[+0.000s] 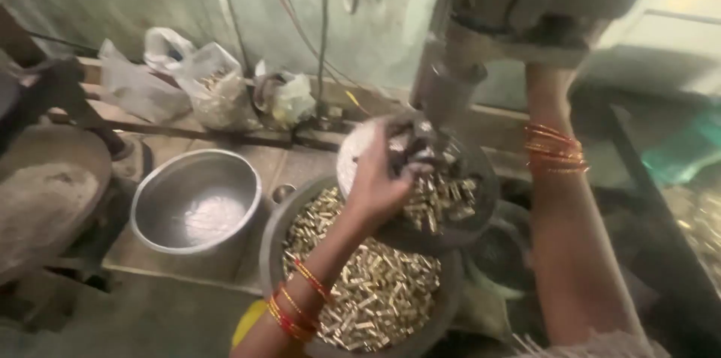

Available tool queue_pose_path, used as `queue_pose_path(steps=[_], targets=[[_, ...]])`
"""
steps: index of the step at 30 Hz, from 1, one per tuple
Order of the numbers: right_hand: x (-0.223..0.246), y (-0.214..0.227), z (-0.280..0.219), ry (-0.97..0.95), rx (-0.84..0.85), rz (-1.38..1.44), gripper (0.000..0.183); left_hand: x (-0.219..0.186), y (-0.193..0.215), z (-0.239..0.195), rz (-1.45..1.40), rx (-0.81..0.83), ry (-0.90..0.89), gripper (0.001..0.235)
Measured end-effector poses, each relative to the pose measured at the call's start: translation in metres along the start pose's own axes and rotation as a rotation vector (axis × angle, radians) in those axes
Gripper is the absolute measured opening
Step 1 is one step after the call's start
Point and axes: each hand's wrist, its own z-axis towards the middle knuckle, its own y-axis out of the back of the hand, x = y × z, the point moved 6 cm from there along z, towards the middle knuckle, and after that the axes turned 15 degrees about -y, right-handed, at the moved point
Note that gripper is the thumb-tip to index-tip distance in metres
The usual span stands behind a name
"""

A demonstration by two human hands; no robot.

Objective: The recorder is seen operating a stationary metal press machine to process small brass metal parts at a workbench.

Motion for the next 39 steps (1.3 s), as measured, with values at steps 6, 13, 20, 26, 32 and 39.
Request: queue_pose_path(steps=[6, 13, 20, 26, 32, 39], targets=[[0.070, 0.102, -0.117, -0.434, 0.336, 0.262, 0.014, -0.042, -0.013, -0.017, 0.566, -0.145, -0.479, 0.052], [-0.245, -0.002, -0.439, -0.458, 1.118, -0.360, 0.037, -0.040, -0.018, -0.007, 0.475, -0.063, -0.395, 0.039], [-0.210, -0.009, -0.467, -0.775, 1.031, -0.051, 0.050, -0.038, -0.019, -0.006, 0.386, -0.063, -0.348, 0.041], [-0.181, 0.031, -0.455, -1.190, 0.984, 0.724, 0.040, -0.042, -0.014, -0.004, 0.491, -0.058, -0.408, 0.035], [-0.069, 0.130, -0.337, -1.257, 0.578, 0.487, 0.022, -0.040, 0.005, -0.008, 0.317, 0.200, 0.040, 0.022], [0.102, 0.179, -0.230, -1.003, 0.393, 1.095, 0.019, 0.006, 0.010, -0.031, -0.154, 0.118, 0.218, 0.034]])
